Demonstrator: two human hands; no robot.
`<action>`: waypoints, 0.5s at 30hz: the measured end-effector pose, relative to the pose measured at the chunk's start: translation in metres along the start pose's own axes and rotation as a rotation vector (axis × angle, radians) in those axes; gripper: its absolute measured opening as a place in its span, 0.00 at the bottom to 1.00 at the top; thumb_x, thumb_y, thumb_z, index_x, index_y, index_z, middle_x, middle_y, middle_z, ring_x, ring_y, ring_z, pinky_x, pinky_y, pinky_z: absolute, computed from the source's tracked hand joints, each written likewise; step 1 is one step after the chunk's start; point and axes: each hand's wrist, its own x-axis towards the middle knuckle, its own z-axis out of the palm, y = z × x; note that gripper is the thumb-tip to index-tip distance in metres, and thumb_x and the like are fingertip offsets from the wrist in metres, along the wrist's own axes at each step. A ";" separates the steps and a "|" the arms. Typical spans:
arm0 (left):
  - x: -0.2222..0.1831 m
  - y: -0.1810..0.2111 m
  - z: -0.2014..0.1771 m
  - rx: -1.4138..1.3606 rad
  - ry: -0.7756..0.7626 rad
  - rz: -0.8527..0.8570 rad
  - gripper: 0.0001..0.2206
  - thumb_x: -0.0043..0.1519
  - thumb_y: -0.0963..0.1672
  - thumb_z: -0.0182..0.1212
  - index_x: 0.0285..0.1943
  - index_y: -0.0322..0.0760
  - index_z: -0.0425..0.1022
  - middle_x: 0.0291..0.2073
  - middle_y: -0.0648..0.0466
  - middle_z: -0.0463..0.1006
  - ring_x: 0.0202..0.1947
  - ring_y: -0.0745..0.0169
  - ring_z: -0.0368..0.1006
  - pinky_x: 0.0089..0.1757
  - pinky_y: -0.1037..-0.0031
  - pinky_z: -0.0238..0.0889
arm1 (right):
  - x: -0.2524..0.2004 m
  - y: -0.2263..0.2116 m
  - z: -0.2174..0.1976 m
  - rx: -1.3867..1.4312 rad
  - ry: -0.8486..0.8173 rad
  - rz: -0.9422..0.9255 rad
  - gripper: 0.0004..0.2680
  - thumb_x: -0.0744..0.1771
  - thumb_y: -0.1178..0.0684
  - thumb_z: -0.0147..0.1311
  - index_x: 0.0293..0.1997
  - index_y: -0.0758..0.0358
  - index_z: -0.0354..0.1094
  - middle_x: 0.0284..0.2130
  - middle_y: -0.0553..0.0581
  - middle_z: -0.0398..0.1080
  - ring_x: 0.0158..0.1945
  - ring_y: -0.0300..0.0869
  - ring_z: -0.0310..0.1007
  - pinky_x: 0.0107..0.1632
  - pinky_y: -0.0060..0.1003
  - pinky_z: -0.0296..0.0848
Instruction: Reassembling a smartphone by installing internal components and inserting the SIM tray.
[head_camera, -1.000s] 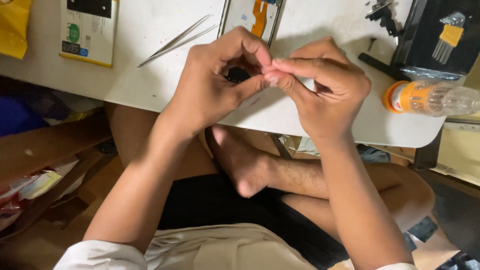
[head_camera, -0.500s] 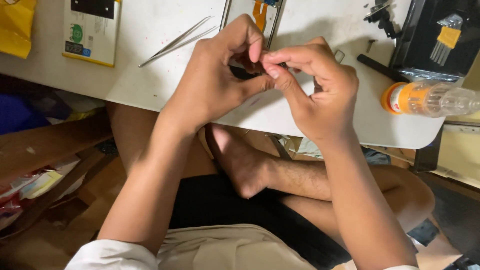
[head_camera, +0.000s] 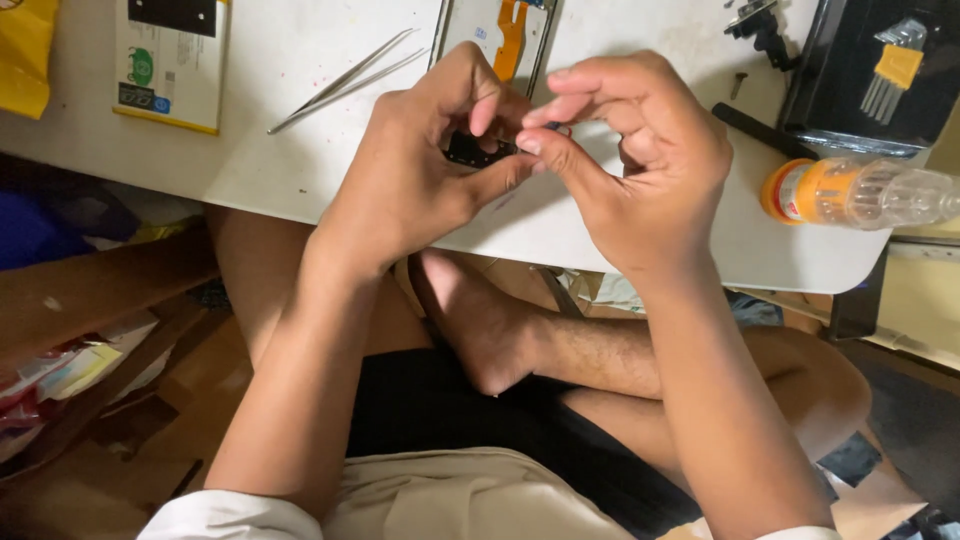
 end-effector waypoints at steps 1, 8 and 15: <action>-0.001 0.000 -0.001 -0.016 -0.026 -0.029 0.21 0.59 0.33 0.72 0.37 0.36 0.57 0.30 0.54 0.73 0.31 0.67 0.68 0.37 0.79 0.63 | -0.001 0.000 -0.001 0.037 -0.020 0.008 0.15 0.68 0.74 0.65 0.55 0.72 0.63 0.45 0.62 0.68 0.49 0.45 0.74 0.56 0.35 0.75; -0.004 -0.009 0.004 0.068 0.047 -0.007 0.23 0.59 0.35 0.79 0.34 0.36 0.59 0.25 0.57 0.70 0.26 0.68 0.63 0.32 0.79 0.58 | 0.000 0.003 0.002 0.102 -0.038 0.006 0.14 0.67 0.74 0.65 0.54 0.72 0.65 0.50 0.61 0.67 0.48 0.44 0.70 0.57 0.35 0.76; -0.003 0.001 0.000 -0.101 0.035 -0.005 0.21 0.61 0.32 0.71 0.36 0.36 0.55 0.38 0.46 0.81 0.42 0.61 0.80 0.43 0.77 0.72 | 0.002 -0.005 0.001 0.074 -0.056 0.017 0.12 0.67 0.76 0.58 0.53 0.74 0.64 0.45 0.64 0.71 0.49 0.47 0.73 0.55 0.34 0.73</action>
